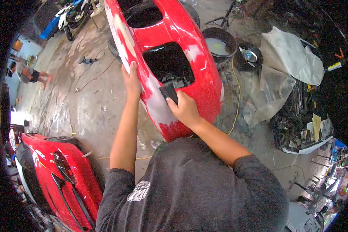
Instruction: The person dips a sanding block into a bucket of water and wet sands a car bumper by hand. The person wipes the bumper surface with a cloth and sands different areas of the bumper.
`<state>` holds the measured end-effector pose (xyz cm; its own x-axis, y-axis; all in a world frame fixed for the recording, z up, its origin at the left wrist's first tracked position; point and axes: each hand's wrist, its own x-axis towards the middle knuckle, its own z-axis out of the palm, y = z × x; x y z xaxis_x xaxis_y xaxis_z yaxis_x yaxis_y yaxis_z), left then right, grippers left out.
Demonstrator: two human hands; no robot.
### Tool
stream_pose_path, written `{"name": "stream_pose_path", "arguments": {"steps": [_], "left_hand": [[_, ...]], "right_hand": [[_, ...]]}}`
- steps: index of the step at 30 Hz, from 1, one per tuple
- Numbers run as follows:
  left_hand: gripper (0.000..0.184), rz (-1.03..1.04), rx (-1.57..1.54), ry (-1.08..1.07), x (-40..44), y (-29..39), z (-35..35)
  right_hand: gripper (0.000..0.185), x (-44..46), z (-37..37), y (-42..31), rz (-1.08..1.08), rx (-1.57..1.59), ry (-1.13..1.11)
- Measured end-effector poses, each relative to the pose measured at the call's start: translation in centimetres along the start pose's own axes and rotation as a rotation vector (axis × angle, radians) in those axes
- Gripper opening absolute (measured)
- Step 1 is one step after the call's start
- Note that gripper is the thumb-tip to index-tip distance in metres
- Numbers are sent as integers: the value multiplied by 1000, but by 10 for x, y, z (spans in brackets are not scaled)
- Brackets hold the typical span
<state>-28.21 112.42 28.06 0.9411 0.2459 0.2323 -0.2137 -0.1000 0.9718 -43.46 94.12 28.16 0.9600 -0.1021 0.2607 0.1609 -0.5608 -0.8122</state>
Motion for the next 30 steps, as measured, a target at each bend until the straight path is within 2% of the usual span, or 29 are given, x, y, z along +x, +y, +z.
{"name": "stream_pose_path", "arguments": {"steps": [2, 4, 6, 10, 12, 14, 16, 18, 21, 24, 28, 30], "left_hand": [[65, -5, -6, -23, -5, 10, 0], [67, -27, -2, 0, -6, 16, 2], [68, -57, 7, 9, -8, 17, 3], [70, -41, 35, 12, -3, 1, 1], [70, -30, 41, 22, -7, -2, 2], [69, -40, 67, 11, -14, 5, 0], [69, -59, 63, 3, -14, 15, 3], [68, -107, 35, -5, -15, 18, 3], [67, -60, 50, -8, -7, 1, 0], [67, -54, 66, -12, -10, -2, -1], [67, -32, 51, 16, -8, -16, -2], [65, -54, 39, -7, -10, -5, -3]], "right_hand": [[32, 38, 5, -11, -98, 28, 60], [33, 80, 12, -19, -100, -72, 58], [32, 79, 8, -26, -48, -67, 47], [35, -9, 1, 15, -49, 15, 2], [34, -15, 0, 27, -36, 13, -40], [33, 32, 5, -4, -46, 2, 56], [36, 87, 12, -16, -63, -16, 33], [35, 100, 13, -22, -53, -87, 53], [33, 40, 13, -4, -70, 41, 108], [31, -11, -1, 6, 3, 51, 19], [37, 70, 7, -14, -47, 29, 13], [39, 97, 12, -22, -5, -8, 1]]}}
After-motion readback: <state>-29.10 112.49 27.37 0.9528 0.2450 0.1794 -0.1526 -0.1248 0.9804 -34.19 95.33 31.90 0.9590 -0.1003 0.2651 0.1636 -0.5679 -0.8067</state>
